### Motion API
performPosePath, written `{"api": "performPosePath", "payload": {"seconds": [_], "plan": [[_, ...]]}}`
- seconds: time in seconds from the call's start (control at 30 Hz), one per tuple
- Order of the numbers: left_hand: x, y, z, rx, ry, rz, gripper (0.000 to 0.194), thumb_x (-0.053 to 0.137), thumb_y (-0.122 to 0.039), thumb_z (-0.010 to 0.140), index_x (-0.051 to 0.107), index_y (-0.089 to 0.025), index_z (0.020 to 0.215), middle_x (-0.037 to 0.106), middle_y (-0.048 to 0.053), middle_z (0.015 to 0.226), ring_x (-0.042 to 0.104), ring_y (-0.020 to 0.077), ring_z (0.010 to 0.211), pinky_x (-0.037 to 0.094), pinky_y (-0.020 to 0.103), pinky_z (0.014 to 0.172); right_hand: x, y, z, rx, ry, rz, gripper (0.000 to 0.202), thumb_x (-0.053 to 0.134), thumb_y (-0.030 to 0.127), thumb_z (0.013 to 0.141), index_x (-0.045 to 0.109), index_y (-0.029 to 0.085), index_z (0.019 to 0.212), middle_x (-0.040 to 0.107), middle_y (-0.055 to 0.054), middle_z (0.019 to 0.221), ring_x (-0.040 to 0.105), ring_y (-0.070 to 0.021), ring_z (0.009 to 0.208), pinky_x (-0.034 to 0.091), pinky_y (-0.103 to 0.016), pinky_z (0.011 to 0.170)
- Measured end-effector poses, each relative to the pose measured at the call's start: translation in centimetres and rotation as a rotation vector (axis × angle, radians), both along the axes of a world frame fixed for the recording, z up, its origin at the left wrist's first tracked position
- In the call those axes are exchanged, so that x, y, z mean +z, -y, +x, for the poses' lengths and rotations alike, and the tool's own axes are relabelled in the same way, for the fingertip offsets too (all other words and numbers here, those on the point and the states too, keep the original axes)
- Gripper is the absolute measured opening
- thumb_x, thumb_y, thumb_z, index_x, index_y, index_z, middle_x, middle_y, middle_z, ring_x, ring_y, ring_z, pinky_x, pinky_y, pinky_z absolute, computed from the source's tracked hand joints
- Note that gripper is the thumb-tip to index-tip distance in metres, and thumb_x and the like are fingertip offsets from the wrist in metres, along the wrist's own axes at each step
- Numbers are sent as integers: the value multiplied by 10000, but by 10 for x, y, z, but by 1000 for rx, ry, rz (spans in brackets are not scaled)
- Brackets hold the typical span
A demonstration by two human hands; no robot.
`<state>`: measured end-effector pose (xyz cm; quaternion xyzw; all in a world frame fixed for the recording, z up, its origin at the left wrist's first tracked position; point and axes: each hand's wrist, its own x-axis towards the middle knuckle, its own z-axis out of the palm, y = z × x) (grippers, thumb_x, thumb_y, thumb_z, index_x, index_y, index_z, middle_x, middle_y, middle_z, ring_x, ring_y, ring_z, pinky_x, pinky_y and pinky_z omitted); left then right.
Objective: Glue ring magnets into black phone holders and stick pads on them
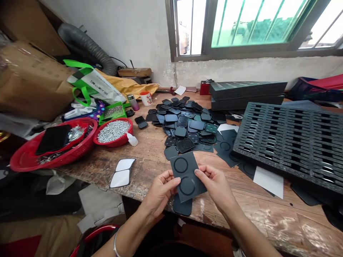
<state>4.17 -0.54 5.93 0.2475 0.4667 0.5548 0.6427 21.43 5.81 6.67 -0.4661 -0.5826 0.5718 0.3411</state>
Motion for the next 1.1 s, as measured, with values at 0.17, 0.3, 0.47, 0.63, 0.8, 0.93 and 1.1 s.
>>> {"api": "performPosePath", "payload": {"seconds": [0.17, 0.3, 0.47, 0.63, 0.8, 0.93, 1.1], "plan": [[-2, 6, -9, 114, -135, -13, 318, 807, -291, 631, 671, -113, 857, 663, 38, 742, 586, 108, 631, 439, 188, 573, 4, 10, -20, -72, 304, 809, 212, 577, 259, 847, 620, 222, 1051, 601, -106, 1078, 535, -274, 1052, 435, -455, 914], [7, 11, -14, 94, -215, 44, 264, 815, -275, 613, 664, -117, 761, 632, -3, 679, 549, 84, 609, 418, 173, 594, 20, 19, -38, 220, 287, 889, 122, 514, 191, 889, 608, 213, 965, 604, -82, 956, 552, -223, 940, 462, -380, 841], [15, 19, -22, 13, -306, 141, 211, 760, -286, 693, 660, -121, 779, 618, 2, 699, 552, 99, 659, 433, 190, 645, 23, 21, -53, 305, 311, 698, 51, 513, 197, 892, 560, 207, 873, 597, -43, 838, 563, -185, 802, 458, -306, 707], [18, 23, -36, 1, -359, 76, 213, 778, -266, 655, 616, -134, 696, 570, -26, 632, 519, 78, 587, 403, 173, 571, 27, 10, -48, 222, 365, 695, 146, 441, 194, 918, 557, 198, 829, 597, -41, 780, 559, -174, 733, 440, -295, 676], [23, 21, -34, 22, -307, 76, 236, 786, -272, 631, 655, -120, 755, 616, 1, 687, 559, 95, 631, 442, 188, 620, 32, 13, -48, 336, 338, 802, 59, 538, 231, 884, 572, 211, 928, 620, -60, 914, 572, -203, 869, 451, -328, 771], [24, 23, -31, -9, -317, 100, 179, 741, -216, 672, 675, -110, 802, 657, 27, 749, 586, 110, 690, 461, 201, 677, 28, 20, -56, 382, 385, 768, 111, 476, 185, 906, 579, 200, 868, 612, -52, 841, 561, -191, 802, 439, -322, 722], [27, 22, -55, -35, -394, 33, 160, 727, -197, 652, 675, -115, 779, 668, 22, 717, 595, 105, 646, 461, 196, 631, 27, -1, -50, 202, 296, 592, 181, 463, 241, 917, 594, 194, 801, 605, -39, 780, 549, -169, 735, 420, -293, 654]]}}
